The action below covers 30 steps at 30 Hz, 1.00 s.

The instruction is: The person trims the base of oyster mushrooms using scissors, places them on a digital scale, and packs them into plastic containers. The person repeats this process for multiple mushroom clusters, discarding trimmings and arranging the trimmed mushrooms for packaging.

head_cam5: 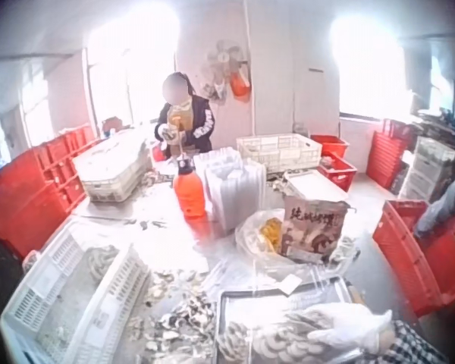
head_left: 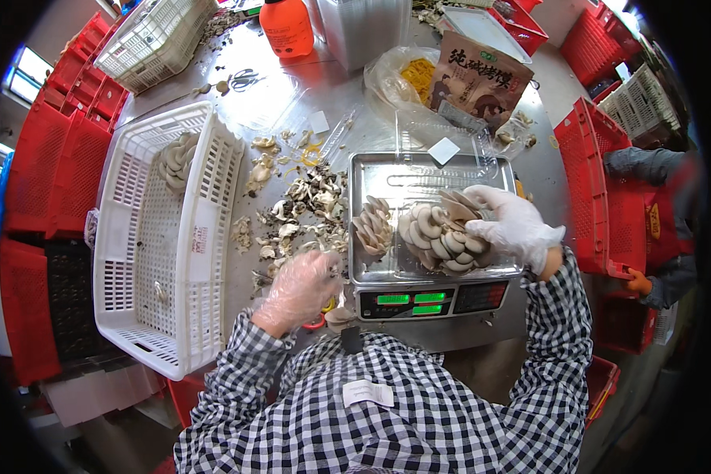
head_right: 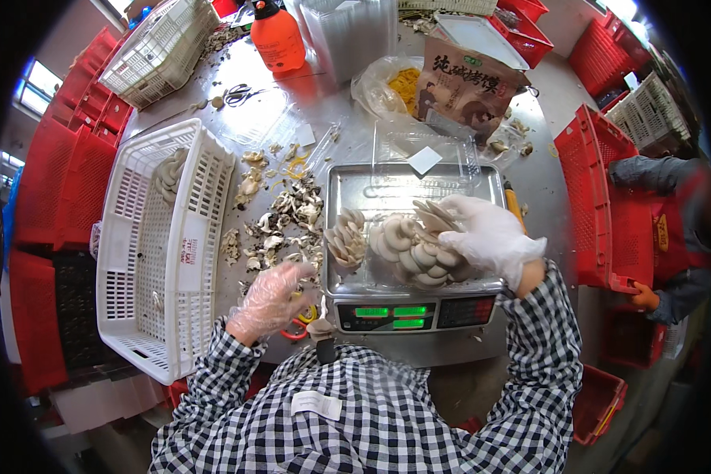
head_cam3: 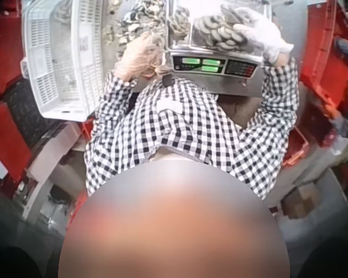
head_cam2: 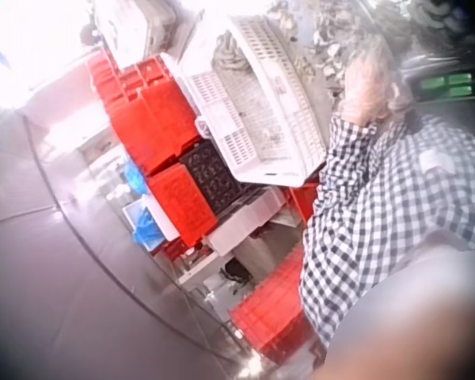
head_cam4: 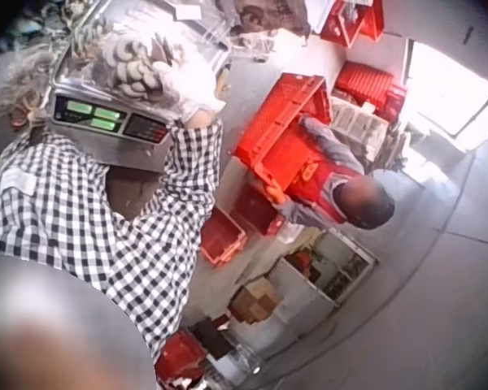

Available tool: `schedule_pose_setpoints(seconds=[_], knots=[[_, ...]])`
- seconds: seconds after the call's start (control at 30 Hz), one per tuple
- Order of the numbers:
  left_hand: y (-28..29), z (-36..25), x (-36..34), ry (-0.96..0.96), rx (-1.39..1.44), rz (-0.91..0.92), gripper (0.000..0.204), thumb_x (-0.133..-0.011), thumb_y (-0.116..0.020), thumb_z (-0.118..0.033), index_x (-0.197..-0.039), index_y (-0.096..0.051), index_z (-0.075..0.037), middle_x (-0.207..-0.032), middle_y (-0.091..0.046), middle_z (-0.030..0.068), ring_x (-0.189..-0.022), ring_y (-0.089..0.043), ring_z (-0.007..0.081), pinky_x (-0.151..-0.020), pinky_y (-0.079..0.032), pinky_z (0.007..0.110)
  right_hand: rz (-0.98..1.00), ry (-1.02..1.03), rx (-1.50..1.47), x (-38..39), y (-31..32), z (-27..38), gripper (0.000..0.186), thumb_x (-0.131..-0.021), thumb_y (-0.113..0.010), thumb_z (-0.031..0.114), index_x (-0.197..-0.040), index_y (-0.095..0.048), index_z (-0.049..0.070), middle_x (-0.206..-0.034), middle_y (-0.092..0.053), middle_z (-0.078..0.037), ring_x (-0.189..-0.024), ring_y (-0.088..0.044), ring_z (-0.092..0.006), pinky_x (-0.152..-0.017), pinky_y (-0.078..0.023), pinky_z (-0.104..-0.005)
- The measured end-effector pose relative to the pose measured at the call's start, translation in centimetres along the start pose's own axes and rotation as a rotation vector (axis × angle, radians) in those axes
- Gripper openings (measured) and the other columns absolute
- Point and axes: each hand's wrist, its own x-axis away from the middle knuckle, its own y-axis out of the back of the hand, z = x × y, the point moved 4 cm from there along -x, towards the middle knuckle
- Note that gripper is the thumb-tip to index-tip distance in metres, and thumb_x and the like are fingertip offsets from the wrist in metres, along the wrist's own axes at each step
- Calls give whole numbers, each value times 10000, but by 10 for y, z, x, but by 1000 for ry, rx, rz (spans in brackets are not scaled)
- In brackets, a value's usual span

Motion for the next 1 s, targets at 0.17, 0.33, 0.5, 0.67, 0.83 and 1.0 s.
schedule_pose_setpoints(seconds=[0.17, 0.33, 0.5, 0.67, 0.83, 1.0], knots=[[35, -28, -31, -143, 12, -179, 726, -797, -791, -129, -1449, -478, -77, -1422, -514, 209, -1327, -492, 390, -1110, -425, 469, -210, 174, -471, 32, 6, 38, 473, -947, -691, 79, -1403, -569, 44, -1284, -643, -102, -1196, -591, -166, -993, -498, -296], [28, -42, -76, -465, -264, -103, 868, -722, -862, -215, -1492, -465, -170, -1557, -393, 210, -1458, -351, 429, -1185, -348, 522, -99, 237, -658, 35, -11, 54, 409, -1006, -618, 72, -1406, -556, 20, -1252, -636, -85, -1133, -597, -127, -978, -503, -285], [20, -32, -100, -618, -308, -70, 805, -674, -892, -260, -1383, -538, -123, -1545, -438, 172, -1478, -356, 376, -1181, -356, 511, -240, 293, -729, 46, -7, 36, 385, -1023, -616, 108, -1387, -561, -5, -1237, -643, -84, -1112, -614, -131, -990, -499, -287], [14, -18, -106, -678, -248, -67, 709, -648, -886, -168, -1280, -575, -90, -1383, -559, 146, -1316, -527, 353, -1074, -461, 456, -179, 194, -753, 57, -19, 20, 416, -1033, -620, 157, -1413, -549, 3, -1199, -648, -60, -1118, -600, -127, -1025, -466, -294], [28, -16, -91, -592, -145, -165, 583, -715, -848, -109, -1236, -588, -81, -1272, -609, 133, -1169, -605, 365, -984, -514, 425, -163, 168, -832, 63, -27, 11, 426, -1027, -633, 170, -1416, -552, 15, -1189, -646, -51, -1079, -612, -111, -945, -497, -257], [36, 13, -74, -285, 440, -177, 564, -807, -840, -114, -1288, -545, -93, -1221, -597, 51, -1159, -599, 185, -991, -507, 363, -97, 166, -897, 63, -28, 25, 381, -1027, -620, 115, -1393, -564, 23, -1200, -599, -47, -1103, -597, -118, -966, -504, -260]])
